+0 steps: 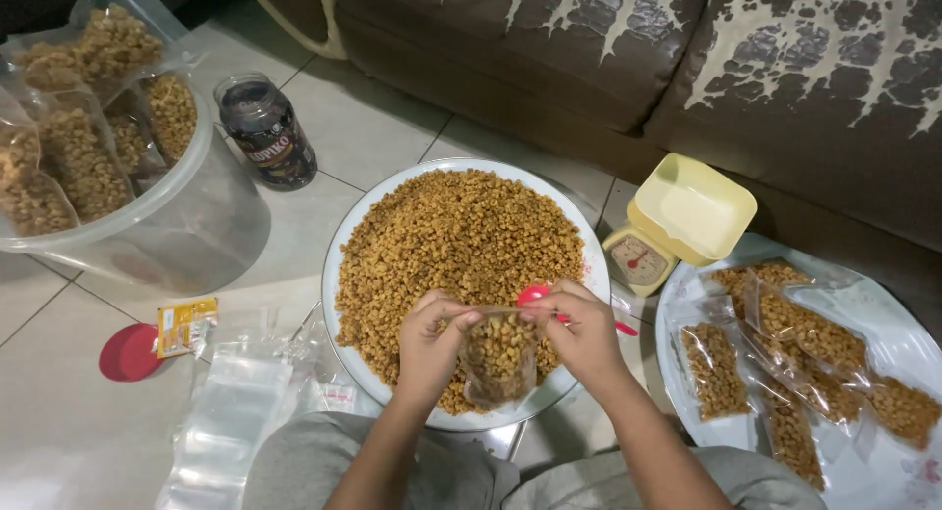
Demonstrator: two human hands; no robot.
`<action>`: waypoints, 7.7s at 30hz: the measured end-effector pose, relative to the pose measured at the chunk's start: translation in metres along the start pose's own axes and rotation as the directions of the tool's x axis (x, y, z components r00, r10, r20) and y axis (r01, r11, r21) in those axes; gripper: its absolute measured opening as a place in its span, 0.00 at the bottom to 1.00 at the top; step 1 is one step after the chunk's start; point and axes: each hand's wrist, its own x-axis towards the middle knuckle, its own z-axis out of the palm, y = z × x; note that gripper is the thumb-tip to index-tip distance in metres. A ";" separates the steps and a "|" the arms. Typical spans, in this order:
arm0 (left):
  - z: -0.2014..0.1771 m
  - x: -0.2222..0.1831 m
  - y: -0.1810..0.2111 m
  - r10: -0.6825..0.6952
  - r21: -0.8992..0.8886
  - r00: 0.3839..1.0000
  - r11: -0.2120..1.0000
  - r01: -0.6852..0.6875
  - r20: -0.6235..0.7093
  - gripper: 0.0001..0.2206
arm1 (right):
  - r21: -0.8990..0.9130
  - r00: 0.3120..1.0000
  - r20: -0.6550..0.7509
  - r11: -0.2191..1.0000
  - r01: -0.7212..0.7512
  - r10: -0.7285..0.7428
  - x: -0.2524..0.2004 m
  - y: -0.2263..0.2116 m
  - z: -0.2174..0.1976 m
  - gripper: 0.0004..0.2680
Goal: The person is manually portioning snacks from a large bowl into small plastic bags using a spoon.
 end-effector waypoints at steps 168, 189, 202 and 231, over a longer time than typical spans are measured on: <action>0.047 -0.004 0.047 -0.290 0.064 0.939 0.957 0.283 0.183 0.24 | -0.544 0.983 0.163 0.839 0.020 0.082 -0.016 -0.016 0.041 0.09; 0.061 -0.015 0.028 -0.246 0.081 0.944 0.969 0.234 0.220 0.26 | -0.347 0.941 0.211 0.920 -0.183 0.266 -0.007 -0.012 0.034 0.23; 0.055 -0.013 0.035 -0.294 -0.140 0.910 0.928 0.345 0.293 0.43 | -0.042 0.879 -0.020 0.878 -0.476 0.476 0.013 -0.045 0.004 0.21; 0.057 -0.014 0.023 0.140 -0.879 0.936 0.412 0.240 0.322 0.45 | 0.799 0.569 0.298 0.126 -0.588 0.767 0.014 -0.073 0.034 0.21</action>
